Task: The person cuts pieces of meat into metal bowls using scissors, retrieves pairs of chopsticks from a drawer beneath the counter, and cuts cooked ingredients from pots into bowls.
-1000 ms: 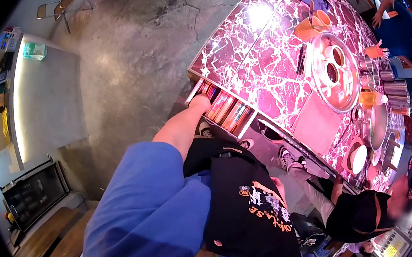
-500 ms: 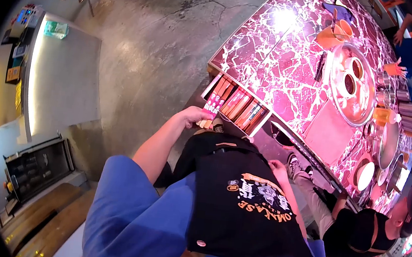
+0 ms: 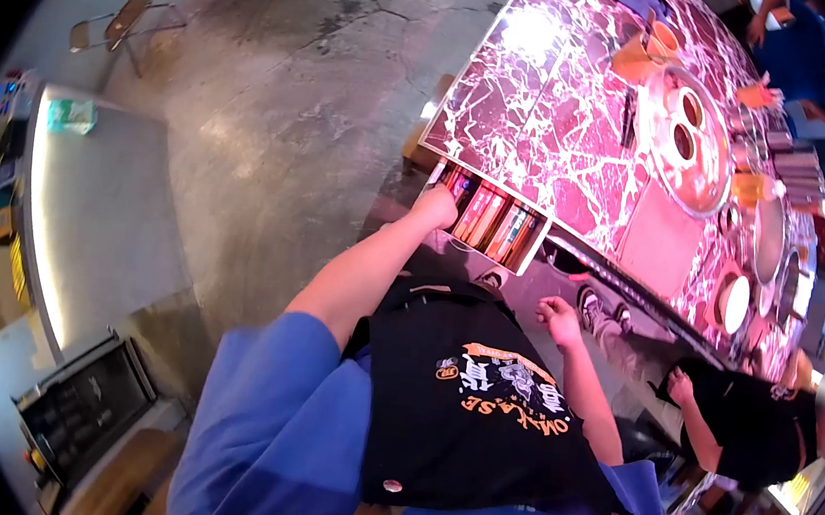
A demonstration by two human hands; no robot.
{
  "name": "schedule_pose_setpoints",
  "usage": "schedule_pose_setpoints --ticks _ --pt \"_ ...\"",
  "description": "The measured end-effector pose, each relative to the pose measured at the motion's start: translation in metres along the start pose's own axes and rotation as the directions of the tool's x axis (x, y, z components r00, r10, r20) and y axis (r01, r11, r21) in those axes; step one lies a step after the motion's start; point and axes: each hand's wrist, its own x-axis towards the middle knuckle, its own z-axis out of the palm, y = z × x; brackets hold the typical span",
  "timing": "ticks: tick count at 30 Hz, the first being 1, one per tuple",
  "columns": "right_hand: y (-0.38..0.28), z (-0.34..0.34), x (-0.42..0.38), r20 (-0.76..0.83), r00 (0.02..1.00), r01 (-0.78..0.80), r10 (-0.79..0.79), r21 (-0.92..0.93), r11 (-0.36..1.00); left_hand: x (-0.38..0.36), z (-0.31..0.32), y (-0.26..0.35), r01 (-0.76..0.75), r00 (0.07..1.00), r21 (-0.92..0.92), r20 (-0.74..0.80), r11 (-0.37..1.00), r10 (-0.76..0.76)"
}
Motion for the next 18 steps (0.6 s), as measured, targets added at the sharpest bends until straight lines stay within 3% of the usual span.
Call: schedule_pose_setpoints --ticks 3,4,5,6,7,8,11,13,14,15,17,18 --pt "0.013 0.037 -0.048 -0.051 0.987 -0.133 0.150 0.255 0.958 0.009 0.009 0.007 0.016 1.000 -0.026 -0.018 1.000 -0.017" --pt "0.034 0.054 -0.058 -0.110 0.988 -0.075 0.110 0.285 0.956 0.006 0.008 0.003 -0.084 0.996 0.008 -0.018 0.996 0.084" --pt "0.032 0.067 -0.083 -0.162 0.983 -0.058 0.087 0.178 0.982 0.002 0.005 0.002 -0.190 0.981 0.044 -0.018 0.981 0.191" --pt "0.047 0.079 -0.098 -0.210 0.973 -0.069 0.098 0.140 0.988 -0.013 -0.003 0.010 -0.139 0.983 0.027 -0.121 0.990 0.141" --pt "0.064 0.089 -0.112 -0.253 0.955 -0.134 0.155 0.098 0.986 0.001 0.006 0.004 -0.159 0.981 0.038 -0.105 0.987 0.162" --pt "0.139 0.097 -0.109 -0.213 0.954 -0.146 0.213 0.291 0.946 0.021 0.025 -0.014 -0.172 0.985 0.035 0.014 0.985 0.171" --pt "0.251 0.129 -0.137 -0.258 0.913 -0.267 0.315 0.203 0.942 0.038 0.025 -0.009 -0.160 0.963 0.147 0.239 0.976 0.122" --pt "0.274 0.144 -0.156 -0.292 0.871 -0.382 0.394 0.102 0.919 0.051 0.031 -0.009 0.092 0.919 -0.050 0.389 0.995 -0.066" --pt "0.277 0.148 -0.167 -0.231 0.884 -0.327 0.405 0.312 0.892 0.053 0.036 -0.011 0.098 0.932 -0.088 0.358 0.991 -0.060" --pt "0.278 0.154 -0.171 -0.230 0.882 -0.331 0.412 0.321 0.887 0.055 0.040 -0.014 0.096 0.930 -0.079 0.363 0.992 -0.061" --pt "0.271 0.166 -0.170 -0.282 0.894 -0.190 0.349 0.468 0.863 0.054 0.041 -0.015 -0.123 0.971 0.186 0.224 0.975 0.080" --pt "0.269 0.163 -0.168 -0.277 0.864 -0.315 0.421 0.355 0.880 0.053 0.043 -0.016 -0.139 0.980 0.215 0.172 0.967 0.103"
